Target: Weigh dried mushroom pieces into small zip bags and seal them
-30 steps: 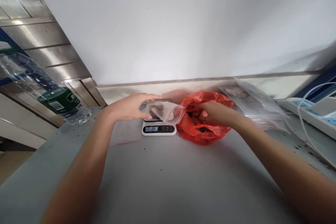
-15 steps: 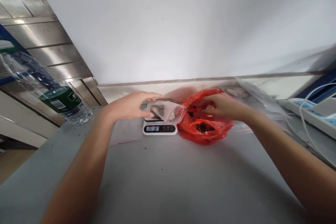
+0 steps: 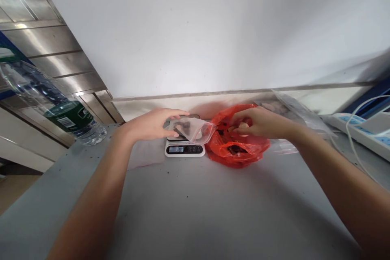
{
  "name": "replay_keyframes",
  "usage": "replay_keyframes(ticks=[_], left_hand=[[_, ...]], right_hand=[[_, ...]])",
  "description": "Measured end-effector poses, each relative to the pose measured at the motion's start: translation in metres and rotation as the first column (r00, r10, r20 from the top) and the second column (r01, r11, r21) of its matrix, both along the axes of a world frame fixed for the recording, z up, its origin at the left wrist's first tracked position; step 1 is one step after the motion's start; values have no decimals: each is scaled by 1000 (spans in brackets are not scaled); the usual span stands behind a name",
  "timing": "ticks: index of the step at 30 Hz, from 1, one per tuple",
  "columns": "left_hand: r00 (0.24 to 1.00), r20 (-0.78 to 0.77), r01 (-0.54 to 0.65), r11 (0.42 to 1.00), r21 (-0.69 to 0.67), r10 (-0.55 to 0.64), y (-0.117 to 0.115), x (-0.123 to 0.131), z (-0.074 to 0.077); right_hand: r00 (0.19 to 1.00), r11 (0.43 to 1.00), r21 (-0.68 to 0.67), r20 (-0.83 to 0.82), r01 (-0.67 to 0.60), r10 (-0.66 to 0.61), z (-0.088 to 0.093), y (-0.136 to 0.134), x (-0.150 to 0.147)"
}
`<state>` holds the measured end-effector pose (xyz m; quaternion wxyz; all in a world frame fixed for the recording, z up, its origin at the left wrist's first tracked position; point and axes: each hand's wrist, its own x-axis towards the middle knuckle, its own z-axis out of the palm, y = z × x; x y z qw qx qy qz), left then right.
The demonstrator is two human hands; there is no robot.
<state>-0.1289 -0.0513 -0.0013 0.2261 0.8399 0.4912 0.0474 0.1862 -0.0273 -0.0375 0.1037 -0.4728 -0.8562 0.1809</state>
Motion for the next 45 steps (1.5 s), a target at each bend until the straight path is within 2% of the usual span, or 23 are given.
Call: replay_keyframes(ticks=[5,11,14,18,22,26,28,30,35,41,45], left_hand=[[998,-38,59,995,75,-56,2,5,-7],[997,-14,77,996,-33,-77,3,11,-11],[997,-29,71,997,-15,-72,2,11,-9],[997,-57,50,999,-5,-51,1,10,-8],[997,-48,58,998,5,-57,4,6,-11],[997,-51,62,998,13,-61,8,1,-13],[997,-51,61,998,23,-59,8,-1,-12],[997,-58,48,998,31,-46,6,-2,-9],[998,-68,6,999,36,-3,4,-2,-6],[998,-55,37,997,61,-34,5,0,-7],[995,-79,60,995,83,-53,-4,11,-5]], right_hand=[[996,997,-62,-85,-42,37,4,-5,-5],[941,981,-51,-297,-186,163,11,-22,-32],[937,988,8,-318,-152,147,7,-27,-48],[957,997,54,-282,-60,73,6,-29,-57],[981,995,91,-188,-27,43,14,-26,-46],[993,998,16,99,56,-58,16,-19,-29],[967,994,-35,239,104,-93,10,-16,-23],[948,989,-88,307,118,-86,1,-14,-20],[973,996,-85,233,23,-3,-11,-14,-22],[981,992,-119,193,38,-14,-5,-15,-27],[989,993,-122,144,-12,29,-2,-12,-28]])
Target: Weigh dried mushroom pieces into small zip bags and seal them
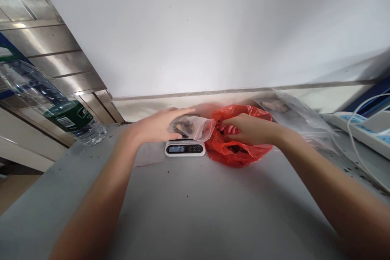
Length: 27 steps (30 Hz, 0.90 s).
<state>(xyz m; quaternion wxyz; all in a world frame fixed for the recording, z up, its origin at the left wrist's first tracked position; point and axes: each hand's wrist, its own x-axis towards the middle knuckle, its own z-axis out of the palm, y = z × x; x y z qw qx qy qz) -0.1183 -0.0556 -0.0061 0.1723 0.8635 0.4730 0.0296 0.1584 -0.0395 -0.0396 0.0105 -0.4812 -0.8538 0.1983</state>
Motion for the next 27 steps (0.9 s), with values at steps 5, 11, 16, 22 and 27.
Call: replay_keyframes(ticks=[5,11,16,22,27], left_hand=[[995,-74,72,993,89,-65,-11,25,-7],[980,-76,198,922,334,-183,-11,30,-5],[978,128,81,865,494,-164,-27,10,27],[923,364,-30,918,394,-126,-41,-3,50],[922,382,-29,970,241,-68,-38,1,46]], right_hand=[[994,997,58,-87,-56,61,1,2,0],[953,968,247,-281,-38,109,1,-2,-1],[812,918,376,-495,-121,310,10,-15,-11],[608,969,217,-757,-115,242,35,-36,-23],[631,994,76,-768,-74,105,43,-41,-21]])
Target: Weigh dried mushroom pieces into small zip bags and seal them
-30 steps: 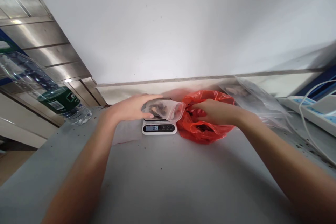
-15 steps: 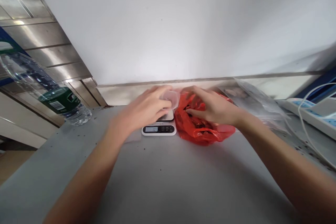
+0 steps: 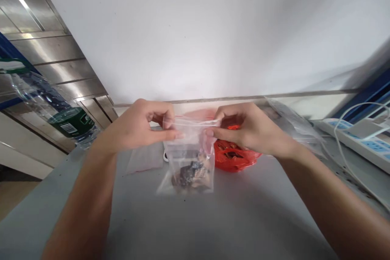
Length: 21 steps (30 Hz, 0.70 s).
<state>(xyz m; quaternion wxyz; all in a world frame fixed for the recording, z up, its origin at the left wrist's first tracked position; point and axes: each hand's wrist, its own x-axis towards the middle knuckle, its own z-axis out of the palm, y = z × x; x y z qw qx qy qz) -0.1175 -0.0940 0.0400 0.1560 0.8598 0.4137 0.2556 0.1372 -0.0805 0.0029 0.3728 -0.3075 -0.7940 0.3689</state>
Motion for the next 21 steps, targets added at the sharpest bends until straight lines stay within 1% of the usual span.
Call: replay_keyframes(ticks=[2,4,6,8,11,12,14,16,19,21], left_hand=[[997,51,-54,998,20,53,1,4,-3],[986,130,-107,994,15,105,2,8,-4],[969,215,-112,993,-41,118,5,10,-6],[942,312,-100,992,-80,120,8,11,-9],[903,411,-113,992,-59,127,12,12,-12],[901,414,-122,991,-46,130,13,13,-13],[913,386,-138,990,-21,135,12,14,-14],[932,339,-136,991,-3,128,11,15,-13],[958,262,-133,990,46,117,7,18,-12],[971,213,-129,988,85,109,4,22,-12]], right_hand=[[997,996,-75,-52,-54,50,1,0,2],[992,991,-112,-109,-67,55,0,1,5],[986,996,-91,-165,4,-19,-1,1,8],[971,992,-44,-202,119,-126,-3,2,11],[945,963,54,-215,263,-245,-4,3,14],[942,954,89,-208,285,-262,-4,3,14],[951,949,132,-158,287,-265,-1,3,16],[967,959,131,-57,253,-248,2,4,19],[970,972,108,109,208,-219,5,5,24],[970,981,107,163,163,-179,7,6,25]])
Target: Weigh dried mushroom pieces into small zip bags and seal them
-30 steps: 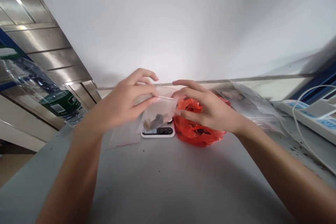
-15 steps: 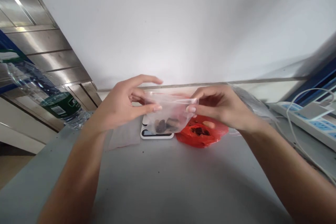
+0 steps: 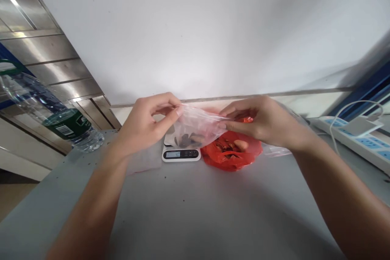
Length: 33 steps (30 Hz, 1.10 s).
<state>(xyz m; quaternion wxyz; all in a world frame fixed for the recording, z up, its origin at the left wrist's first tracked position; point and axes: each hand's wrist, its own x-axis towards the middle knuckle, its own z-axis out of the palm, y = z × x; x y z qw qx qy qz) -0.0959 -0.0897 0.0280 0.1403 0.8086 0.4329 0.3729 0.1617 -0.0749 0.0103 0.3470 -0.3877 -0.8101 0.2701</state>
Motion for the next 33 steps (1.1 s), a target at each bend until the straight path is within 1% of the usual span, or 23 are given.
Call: replay_keyframes(ticks=[4,8,13,17,20,23,27,29,33], left_hand=[[997,-61,45,998,44,-42,-6,12,-3],[995,-69,82,994,73,-77,-9,22,-8],[991,-102,92,996,16,-90,-6,21,-11],[982,-137,125,991,-43,-130,-7,20,-13],[970,-159,168,982,-91,-181,-7,20,-15],[955,-192,203,969,-138,-227,-7,18,-16],[939,-232,213,958,-193,-255,-6,15,-16],[922,-266,238,955,-179,-280,-5,12,-16],[892,-345,286,956,-67,-291,0,5,-14]], right_hand=[[997,996,44,7,-78,78,4,-4,-8],[997,997,29,-16,-78,78,3,-8,-21],[986,991,58,-105,-125,130,-4,-6,-28],[982,983,106,-101,-151,162,-10,-4,-30],[979,977,132,-93,-170,183,-13,-4,-30],[978,976,121,-77,-182,192,-14,-4,-31],[977,977,93,-68,-194,200,-15,-5,-33],[973,972,89,-60,-216,222,-16,-6,-34],[970,973,50,-83,-225,229,-16,-3,-33]])
